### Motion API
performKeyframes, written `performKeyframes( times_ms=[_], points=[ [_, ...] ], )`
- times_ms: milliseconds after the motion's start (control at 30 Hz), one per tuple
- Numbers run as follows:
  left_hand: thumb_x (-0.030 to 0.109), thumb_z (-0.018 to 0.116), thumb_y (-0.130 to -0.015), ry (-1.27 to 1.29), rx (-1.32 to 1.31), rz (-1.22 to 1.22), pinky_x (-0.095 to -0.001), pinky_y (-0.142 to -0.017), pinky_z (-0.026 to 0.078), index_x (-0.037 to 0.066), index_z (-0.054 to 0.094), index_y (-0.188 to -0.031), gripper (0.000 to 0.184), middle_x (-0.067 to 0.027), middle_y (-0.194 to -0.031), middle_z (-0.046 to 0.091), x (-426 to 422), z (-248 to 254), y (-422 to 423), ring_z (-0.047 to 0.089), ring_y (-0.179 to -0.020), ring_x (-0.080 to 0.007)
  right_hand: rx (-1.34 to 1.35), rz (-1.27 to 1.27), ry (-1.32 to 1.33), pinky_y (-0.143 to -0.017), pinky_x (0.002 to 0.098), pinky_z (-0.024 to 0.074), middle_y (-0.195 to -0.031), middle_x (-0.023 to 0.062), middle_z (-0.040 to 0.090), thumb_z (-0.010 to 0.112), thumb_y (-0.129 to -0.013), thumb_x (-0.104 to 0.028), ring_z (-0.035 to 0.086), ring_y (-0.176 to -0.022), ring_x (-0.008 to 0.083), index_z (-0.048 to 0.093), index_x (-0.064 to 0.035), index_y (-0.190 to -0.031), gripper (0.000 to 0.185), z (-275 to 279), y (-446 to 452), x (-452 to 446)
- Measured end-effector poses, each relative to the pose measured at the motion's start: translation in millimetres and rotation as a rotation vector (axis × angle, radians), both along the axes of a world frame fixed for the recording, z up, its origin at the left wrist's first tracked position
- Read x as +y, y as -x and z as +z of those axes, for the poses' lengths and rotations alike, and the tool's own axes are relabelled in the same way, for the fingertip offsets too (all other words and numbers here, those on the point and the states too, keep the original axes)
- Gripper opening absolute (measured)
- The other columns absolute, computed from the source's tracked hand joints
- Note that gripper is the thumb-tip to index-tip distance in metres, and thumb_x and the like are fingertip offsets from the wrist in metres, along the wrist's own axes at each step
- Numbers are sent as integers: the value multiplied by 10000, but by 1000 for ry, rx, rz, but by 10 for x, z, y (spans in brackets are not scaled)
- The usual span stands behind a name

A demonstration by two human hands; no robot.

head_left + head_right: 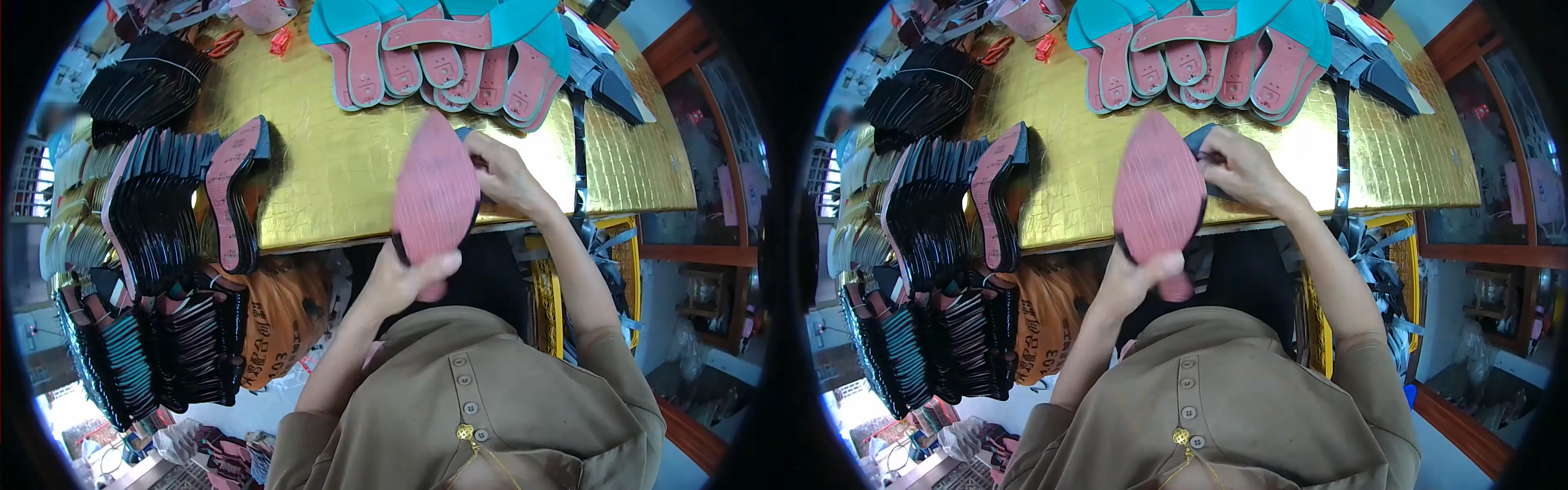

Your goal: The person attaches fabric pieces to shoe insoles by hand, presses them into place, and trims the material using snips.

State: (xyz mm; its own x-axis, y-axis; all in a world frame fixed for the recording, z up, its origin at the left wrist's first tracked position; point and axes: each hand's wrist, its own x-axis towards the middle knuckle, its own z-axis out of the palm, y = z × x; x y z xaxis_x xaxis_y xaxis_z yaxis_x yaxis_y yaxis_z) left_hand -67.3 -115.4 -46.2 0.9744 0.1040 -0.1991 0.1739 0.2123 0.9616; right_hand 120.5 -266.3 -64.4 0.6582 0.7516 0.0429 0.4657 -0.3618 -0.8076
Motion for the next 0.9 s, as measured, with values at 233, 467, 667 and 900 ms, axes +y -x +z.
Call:
performKeyframes(
  times_ms=[233,467,667,900],
  points=[
    [69,608,-865,530,-41,244,-290,-792,498,-26,585,-1122,275,-107,-1020,656,-115,-362,-551,635,-829,-191,199,-755,-829,-731,270,438,-901,31,578,551,-828,-16,528,-793,164,531,-62,-896,84,90,-27,-379],
    [70,613,-860,372,-90,32,-283,-766,504,-41,593,-1087,253,-131,-976,664,-58,-50,-353,641,-776,-200,-662,-169,-268,-803,301,483,-1152,95,634,621,-793,-48,598,-988,225,600,-55,-901,110,286,673,-220],
    [115,661,-846,224,26,-94,-227,-676,470,-28,646,-954,180,-80,-771,674,-6,-55,-9,592,-660,-125,756,-485,-537,-525,199,438,-904,76,643,675,-845,-221,578,-715,96,648,-51,-877,176,315,585,-357],
    [105,663,-830,-35,11,-305,-210,-632,461,-33,655,-899,154,-69,-693,667,161,-163,233,588,-624,-124,1055,-476,-648,-435,150,349,-633,-17,553,643,-895,-291,448,-472,26,630,-26,-834,271,347,898,-136]
  ],
)
